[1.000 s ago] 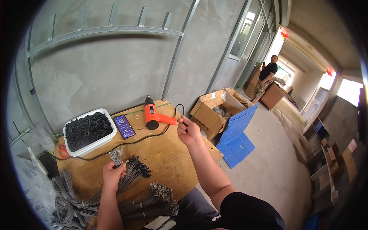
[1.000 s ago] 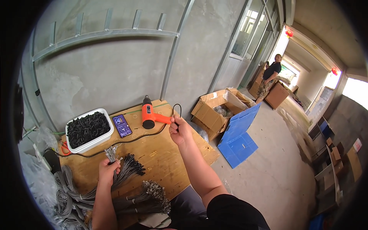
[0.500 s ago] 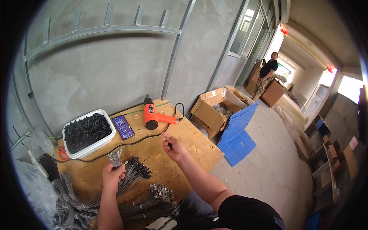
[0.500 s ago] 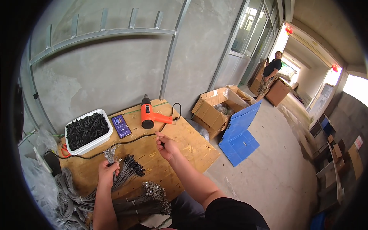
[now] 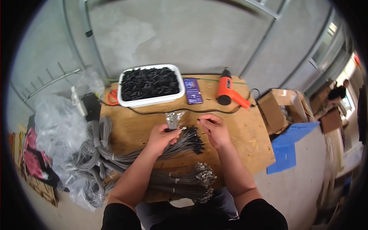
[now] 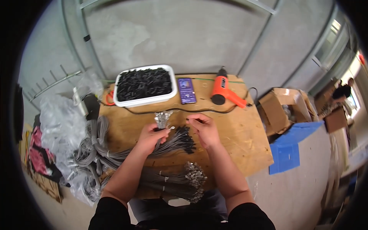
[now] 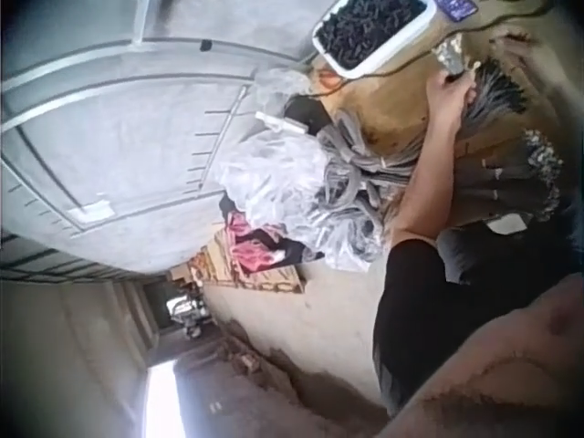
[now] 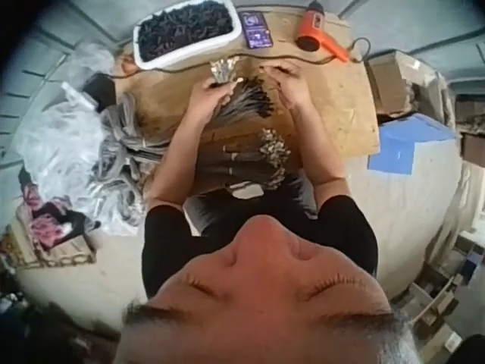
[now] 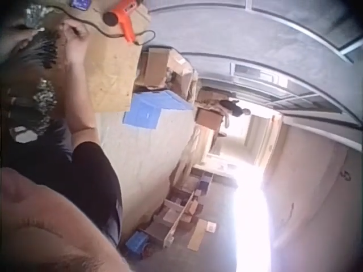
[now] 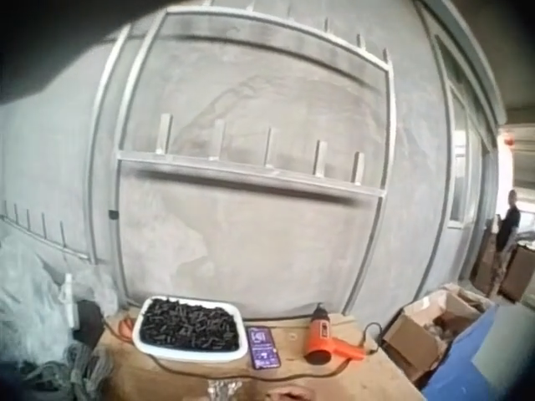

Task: Manually attaching small components to the ends of wire bundles.

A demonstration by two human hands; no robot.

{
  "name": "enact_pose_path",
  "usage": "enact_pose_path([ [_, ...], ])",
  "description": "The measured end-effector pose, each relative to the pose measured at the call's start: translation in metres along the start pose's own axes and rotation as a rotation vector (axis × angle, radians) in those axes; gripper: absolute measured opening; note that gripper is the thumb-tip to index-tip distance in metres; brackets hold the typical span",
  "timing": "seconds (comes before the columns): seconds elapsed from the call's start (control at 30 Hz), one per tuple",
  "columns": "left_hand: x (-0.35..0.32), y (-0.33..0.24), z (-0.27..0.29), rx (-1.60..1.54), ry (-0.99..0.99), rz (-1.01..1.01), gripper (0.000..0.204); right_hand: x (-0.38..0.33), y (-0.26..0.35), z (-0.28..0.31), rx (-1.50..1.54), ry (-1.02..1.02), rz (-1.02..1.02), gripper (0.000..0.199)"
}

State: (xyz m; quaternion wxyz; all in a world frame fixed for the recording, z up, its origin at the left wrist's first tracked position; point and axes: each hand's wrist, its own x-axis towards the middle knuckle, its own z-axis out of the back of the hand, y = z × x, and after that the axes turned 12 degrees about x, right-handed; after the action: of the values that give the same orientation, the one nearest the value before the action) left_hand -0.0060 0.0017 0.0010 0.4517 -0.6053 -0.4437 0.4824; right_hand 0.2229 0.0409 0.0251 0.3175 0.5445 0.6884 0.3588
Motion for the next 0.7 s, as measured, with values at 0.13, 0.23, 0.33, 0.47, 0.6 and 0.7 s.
enact_pose_path([
  [0.13, -0.002, 0.001, 0.003, -0.034, 0.022, -0.008, 0.019, -0.003, -0.019, -0.007, -0.154, 0.036, 0.101, 0.012],
  [0.23, -0.004, -0.003, 0.001, -0.01, -0.014, 0.012, 0.017, -0.008, -0.015, -0.016, -0.233, 0.032, 0.088, 0.011],
  [0.33, -0.003, -0.005, -0.002, 0.023, -0.018, 0.024, 0.015, -0.01, -0.021, -0.011, -0.167, 0.014, -0.001, 0.013],
  [0.47, -0.004, -0.007, -0.004, 0.016, -0.033, 0.016, 0.013, -0.013, -0.022, -0.019, -0.149, 0.019, -0.007, 0.014],
  [0.6, -0.003, -0.007, -0.005, 0.02, -0.028, 0.019, 0.012, -0.017, -0.024, -0.02, -0.145, 0.034, 0.008, 0.014],
  [0.7, -0.003, -0.007, -0.005, 0.044, -0.029, 0.026, 0.012, -0.016, -0.028, -0.017, -0.168, 0.05, 0.041, 0.013],
])
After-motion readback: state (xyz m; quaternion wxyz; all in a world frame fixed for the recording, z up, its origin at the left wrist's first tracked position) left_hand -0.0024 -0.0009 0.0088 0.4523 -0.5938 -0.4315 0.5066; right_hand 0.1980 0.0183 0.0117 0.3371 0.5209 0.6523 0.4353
